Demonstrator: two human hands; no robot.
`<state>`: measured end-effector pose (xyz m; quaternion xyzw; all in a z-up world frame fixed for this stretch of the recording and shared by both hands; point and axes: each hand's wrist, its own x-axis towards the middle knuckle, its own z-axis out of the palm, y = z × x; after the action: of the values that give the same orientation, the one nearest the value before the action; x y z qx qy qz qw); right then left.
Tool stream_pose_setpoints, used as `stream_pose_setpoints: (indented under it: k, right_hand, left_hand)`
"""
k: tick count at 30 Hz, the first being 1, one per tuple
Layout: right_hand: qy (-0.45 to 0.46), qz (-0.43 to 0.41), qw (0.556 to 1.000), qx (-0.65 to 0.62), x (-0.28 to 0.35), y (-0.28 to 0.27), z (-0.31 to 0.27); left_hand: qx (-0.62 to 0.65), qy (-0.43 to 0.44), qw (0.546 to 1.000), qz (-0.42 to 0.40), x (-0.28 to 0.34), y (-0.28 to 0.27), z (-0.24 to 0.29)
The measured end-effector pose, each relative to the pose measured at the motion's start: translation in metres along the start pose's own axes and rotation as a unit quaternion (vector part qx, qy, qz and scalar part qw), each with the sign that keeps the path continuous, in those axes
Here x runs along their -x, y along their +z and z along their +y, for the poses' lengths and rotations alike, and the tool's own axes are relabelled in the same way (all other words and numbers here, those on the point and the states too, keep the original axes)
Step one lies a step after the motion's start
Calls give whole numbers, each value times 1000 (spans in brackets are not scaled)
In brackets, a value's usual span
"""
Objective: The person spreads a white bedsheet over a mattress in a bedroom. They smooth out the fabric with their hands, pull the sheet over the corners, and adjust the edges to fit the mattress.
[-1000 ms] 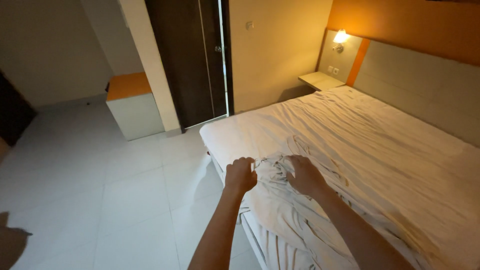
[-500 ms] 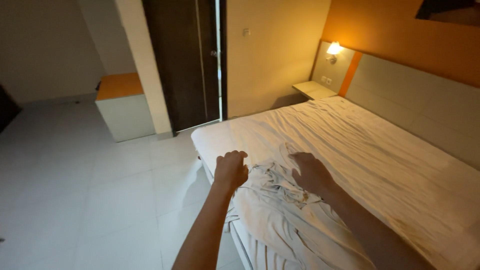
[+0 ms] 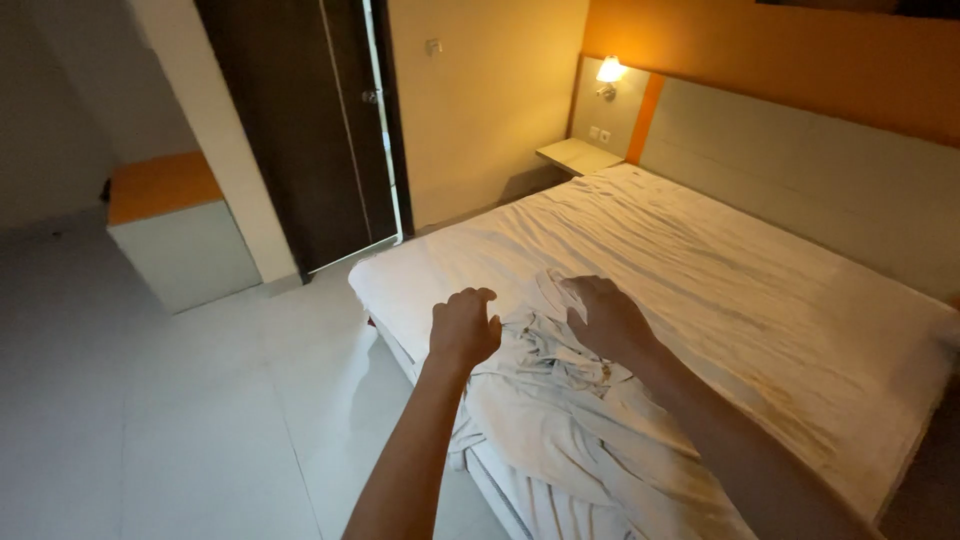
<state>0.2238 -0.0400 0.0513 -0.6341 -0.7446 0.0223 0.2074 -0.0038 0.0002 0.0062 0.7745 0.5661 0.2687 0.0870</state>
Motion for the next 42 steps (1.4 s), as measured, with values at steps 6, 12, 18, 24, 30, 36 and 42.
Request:
stream_pose_setpoints:
  k: [6, 12, 18, 24, 30, 36, 42]
  right_hand:
    - [12, 86, 996, -12, -6, 25, 8]
    - [32, 203, 978, 38, 2, 43, 8]
    - [52, 168, 984, 21, 17, 29, -2]
    - [62, 123, 989, 56, -3, 26, 50]
    - [105, 114, 988, 22, -34, 27, 57]
    - [76, 133, 988, 19, -57, 40, 55]
    - [91, 155, 984, 18, -72, 54, 43]
  left_hand:
    - [31, 45, 998, -4, -16, 1, -23]
    - [34, 66, 997, -37, -24, 5, -25]
    - [77, 115, 990, -26, -41, 27, -18]
    - [52, 121, 990, -45, -68, 33, -11]
    - [36, 113, 993, -28, -95, 30, -34]
    - [27, 126, 991, -24, -117, 28, -37]
    - [36, 162, 986, -32, -138, 35, -37]
